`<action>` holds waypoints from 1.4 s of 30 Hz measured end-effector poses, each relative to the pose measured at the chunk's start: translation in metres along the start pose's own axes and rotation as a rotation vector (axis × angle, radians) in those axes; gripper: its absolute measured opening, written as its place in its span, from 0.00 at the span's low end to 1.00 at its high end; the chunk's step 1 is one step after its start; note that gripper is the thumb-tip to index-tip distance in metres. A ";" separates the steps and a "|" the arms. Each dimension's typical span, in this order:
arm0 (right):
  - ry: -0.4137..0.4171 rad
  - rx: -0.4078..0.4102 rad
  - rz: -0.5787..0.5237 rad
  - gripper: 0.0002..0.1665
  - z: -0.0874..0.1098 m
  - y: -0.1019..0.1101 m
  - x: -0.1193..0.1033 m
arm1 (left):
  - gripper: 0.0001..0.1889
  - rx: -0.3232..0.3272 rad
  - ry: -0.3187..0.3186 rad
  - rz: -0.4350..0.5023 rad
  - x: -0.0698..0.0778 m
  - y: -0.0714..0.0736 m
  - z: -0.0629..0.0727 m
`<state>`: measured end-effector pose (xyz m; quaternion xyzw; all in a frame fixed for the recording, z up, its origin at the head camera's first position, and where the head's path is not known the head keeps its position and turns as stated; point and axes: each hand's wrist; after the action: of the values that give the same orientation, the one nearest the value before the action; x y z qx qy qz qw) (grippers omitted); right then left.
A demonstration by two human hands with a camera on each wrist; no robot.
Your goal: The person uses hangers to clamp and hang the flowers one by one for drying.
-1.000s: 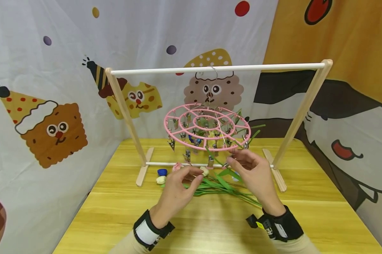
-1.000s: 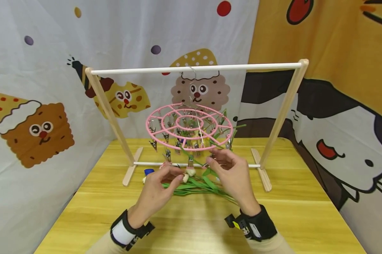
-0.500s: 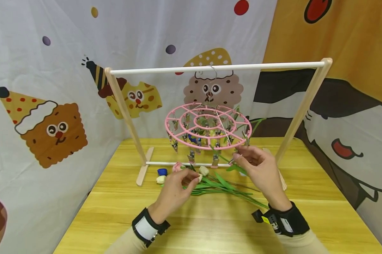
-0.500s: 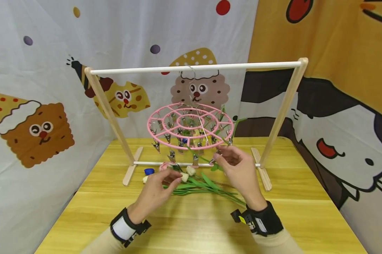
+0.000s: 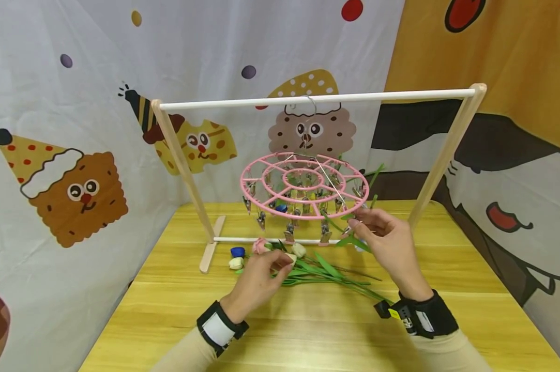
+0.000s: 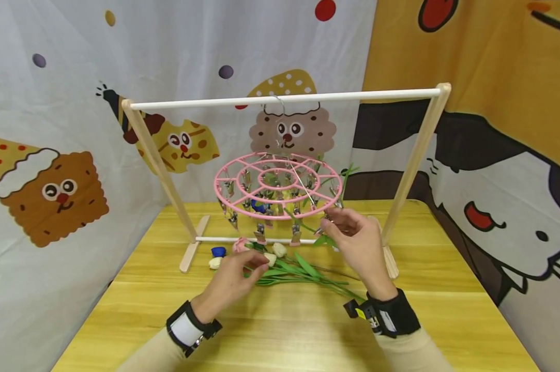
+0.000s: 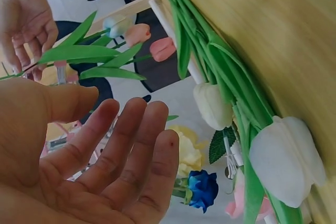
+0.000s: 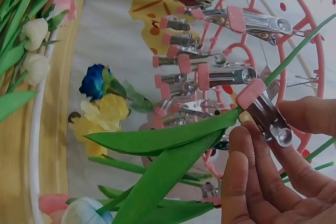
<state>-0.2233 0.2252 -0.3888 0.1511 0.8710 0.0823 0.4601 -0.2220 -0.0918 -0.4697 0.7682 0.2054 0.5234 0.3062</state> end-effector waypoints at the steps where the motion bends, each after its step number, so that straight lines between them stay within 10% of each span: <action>1: -0.003 0.001 -0.001 0.17 -0.001 0.001 0.001 | 0.06 -0.002 -0.002 -0.015 0.000 -0.001 0.000; 27: -0.077 -0.008 -0.075 0.26 -0.019 0.014 0.022 | 0.09 -0.111 -0.247 -0.509 0.002 -0.058 -0.041; 42: -0.101 -0.046 0.237 0.24 0.013 0.025 0.035 | 0.06 -0.068 -0.313 -0.698 0.005 -0.080 -0.055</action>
<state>-0.2257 0.2607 -0.4161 0.2461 0.8207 0.1484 0.4938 -0.2709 -0.0166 -0.5066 0.7120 0.3878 0.2707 0.5190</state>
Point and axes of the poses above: each hand's wrist, its own z-axis away from the middle knuckle, its own y-axis out of the back of the hand, x = y × z, and after that the axes turned 9 degrees about y, right-handed
